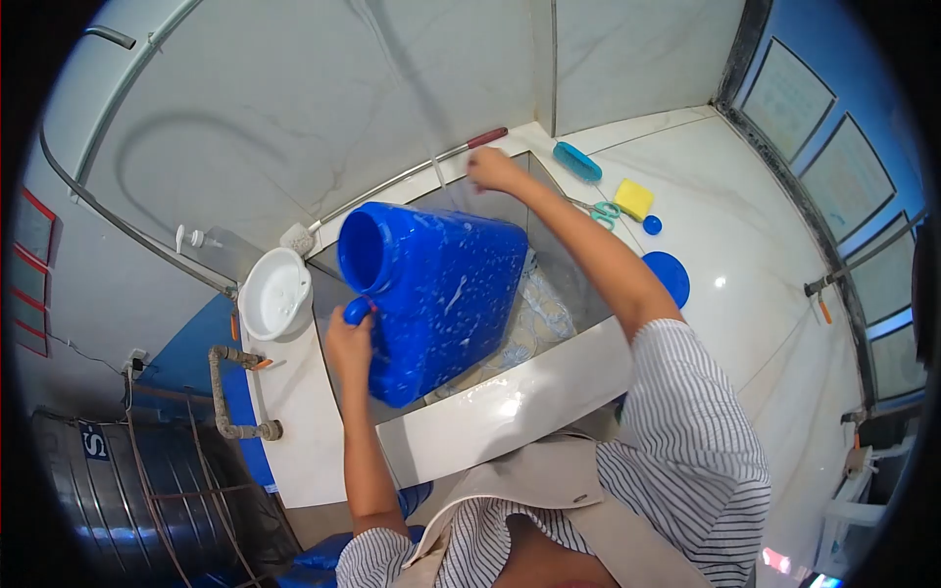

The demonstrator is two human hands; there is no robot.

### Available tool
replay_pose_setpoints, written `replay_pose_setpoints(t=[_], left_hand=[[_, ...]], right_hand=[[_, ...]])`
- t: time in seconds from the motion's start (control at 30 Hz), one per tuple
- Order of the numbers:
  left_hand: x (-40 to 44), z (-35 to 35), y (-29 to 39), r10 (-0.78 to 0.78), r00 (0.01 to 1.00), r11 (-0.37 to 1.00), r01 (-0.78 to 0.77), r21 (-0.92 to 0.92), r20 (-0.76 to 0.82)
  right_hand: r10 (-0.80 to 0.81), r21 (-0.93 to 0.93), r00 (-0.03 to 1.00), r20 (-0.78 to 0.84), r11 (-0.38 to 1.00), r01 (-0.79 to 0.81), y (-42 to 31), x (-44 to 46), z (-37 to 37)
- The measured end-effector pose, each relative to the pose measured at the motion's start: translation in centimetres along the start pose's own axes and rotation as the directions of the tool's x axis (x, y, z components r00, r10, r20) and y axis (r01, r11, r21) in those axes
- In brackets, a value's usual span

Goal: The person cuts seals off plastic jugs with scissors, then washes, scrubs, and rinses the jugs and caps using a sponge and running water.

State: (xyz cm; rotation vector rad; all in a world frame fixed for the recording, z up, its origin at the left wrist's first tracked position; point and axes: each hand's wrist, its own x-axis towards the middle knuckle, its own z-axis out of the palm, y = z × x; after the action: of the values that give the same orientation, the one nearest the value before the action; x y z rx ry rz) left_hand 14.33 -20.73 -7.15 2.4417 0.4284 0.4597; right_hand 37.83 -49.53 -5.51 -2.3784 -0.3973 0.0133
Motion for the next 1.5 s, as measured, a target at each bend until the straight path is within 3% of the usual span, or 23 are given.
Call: replay_pose_setpoints(t=[0.03,0.1,0.17,0.2,0.27,0.37,0.43,0.57,0.63,0.7,0.77,0.8,0.83,0.9,0.93,1.0,1.03,1.1,1.2,1.27,1.3,1.37,1.5], left_hand=[[0.2,1.1,1.1,-0.063,0.996,0.998,0.061,0.028,0.07],[0.9,4.2,1.0,0.005,0.991,0.994,0.01,-0.113,0.131],[0.7,6.0,2.4,-0.158,0.944,0.929,0.242,-0.281,0.29],[0.8,6.9,2.6,-0.167,0.945,0.926,0.248,-0.284,0.282],[0.9,8.6,2.9,-0.235,0.885,0.792,0.414,-0.448,0.401],[1.5,10.2,3.3,-0.229,0.888,0.755,0.42,-0.503,0.398],[1.5,10.5,3.8,-0.235,0.894,0.737,0.42,-0.53,0.382],[1.3,10.7,3.9,-0.146,0.938,0.866,0.275,-0.417,0.315],[1.0,10.9,3.1,-0.097,0.953,0.919,0.196,-0.341,0.286],[0.8,9.9,3.0,-0.031,0.942,0.969,0.11,-0.219,0.335],[0.9,9.3,2.9,0.071,0.937,0.971,0.013,-0.237,0.342],[1.0,9.2,2.8,0.173,0.923,0.963,-0.085,-0.258,0.344],[1.1,9.2,2.9,0.166,0.925,0.963,-0.078,-0.259,0.341],[1.8,9.1,3.9,0.313,0.901,0.95,-0.295,-0.104,0.302],[2.2,9.0,4.4,0.308,0.903,0.951,-0.291,-0.103,0.298],[2.5,8.2,7.1,0.323,0.858,0.882,-0.426,0.201,0.399],[2.6,9.1,7.8,0.318,0.864,0.886,-0.417,0.202,0.391],[2.7,12.1,8.8,0.358,0.932,0.799,-0.336,0.498,0.054],[3.8,15.5,10.6,0.401,0.916,0.811,-0.351,0.469,-0.007],[4.3,18.2,11.0,0.488,0.869,0.792,-0.405,0.457,-0.076],[4.3,18.8,11.3,0.578,0.805,0.759,-0.469,0.451,-0.136],[4.5,19.5,12.0,0.613,0.78,0.741,-0.513,0.434,-0.124],[5.0,20.2,12.8,0.688,0.717,0.697,-0.609,0.379,-0.112]], right_hand=[[-0.076,0.164,0.992,0.099,0.985,0.059,-2.5,1.3,0.4],[0.038,0.559,0.95,0.309,0.801,-0.214,-5.0,3.3,2.0],[0.086,0.633,0.934,0.348,0.713,-0.302,-5.4,4.0,2.1],[0.142,0.69,0.911,0.386,0.611,-0.388,-5.6,4.0,1.8],[0.066,0.651,0.855,0.514,0.619,-0.439,-5.4,3.6,1.1],[0.121,0.662,0.873,0.472,0.605,-0.442,-5.2,3.7,1.0],[0.095,0.65,0.822,0.562,0.563,-0.51,-5.1,4.0,1.1],[0.108,0.598,0.838,0.534,0.653,-0.465,-5.3,3.7,0.6],[0.159,0.65,0.907,0.391,0.649,-0.394,-5.2,4.0,0.4],[0.112,0.574,0.88,0.462,0.719,-0.393,-5.8,3.3,0.0],[0.07,0.495,0.843,0.534,0.782,-0.379,-6.1,3.1,0.0],[0.082,0.554,0.876,0.475,0.746,-0.37,-6.2,3.4,0.0],[0.097,0.609,0.904,0.416,0.709,-0.356,-6.2,3.6,0.1],[0.082,0.604,0.878,0.471,0.696,-0.389,-6.9,3.0,-0.2],[0.071,0.599,0.851,0.52,0.68,-0.423,-7.3,2.7,-0.5],[0.099,0.581,0.847,0.522,0.685,-0.439,-6.7,3.4,-0.1],[0.129,0.568,0.845,0.519,0.686,-0.454,-6.3,3.9,0.1],[0.128,0.615,0.864,0.488,0.651,-0.444,-7.1,3.0,-0.4],[0.144,0.672,0.879,0.456,0.592,-0.445,-7.2,3.1,-0.4],[0.037,0.581,0.754,0.656,0.614,-0.535,-7.9,2.5,-0.8],[0.038,0.576,0.751,0.659,0.617,-0.536,-7.3,2.8,-0.6],[0.089,0.702,0.848,0.523,0.519,-0.488,-6.9,3.2,-0.4],[0.025,0.661,0.822,0.569,0.581,-0.475,-6.8,3.0,-0.8]])
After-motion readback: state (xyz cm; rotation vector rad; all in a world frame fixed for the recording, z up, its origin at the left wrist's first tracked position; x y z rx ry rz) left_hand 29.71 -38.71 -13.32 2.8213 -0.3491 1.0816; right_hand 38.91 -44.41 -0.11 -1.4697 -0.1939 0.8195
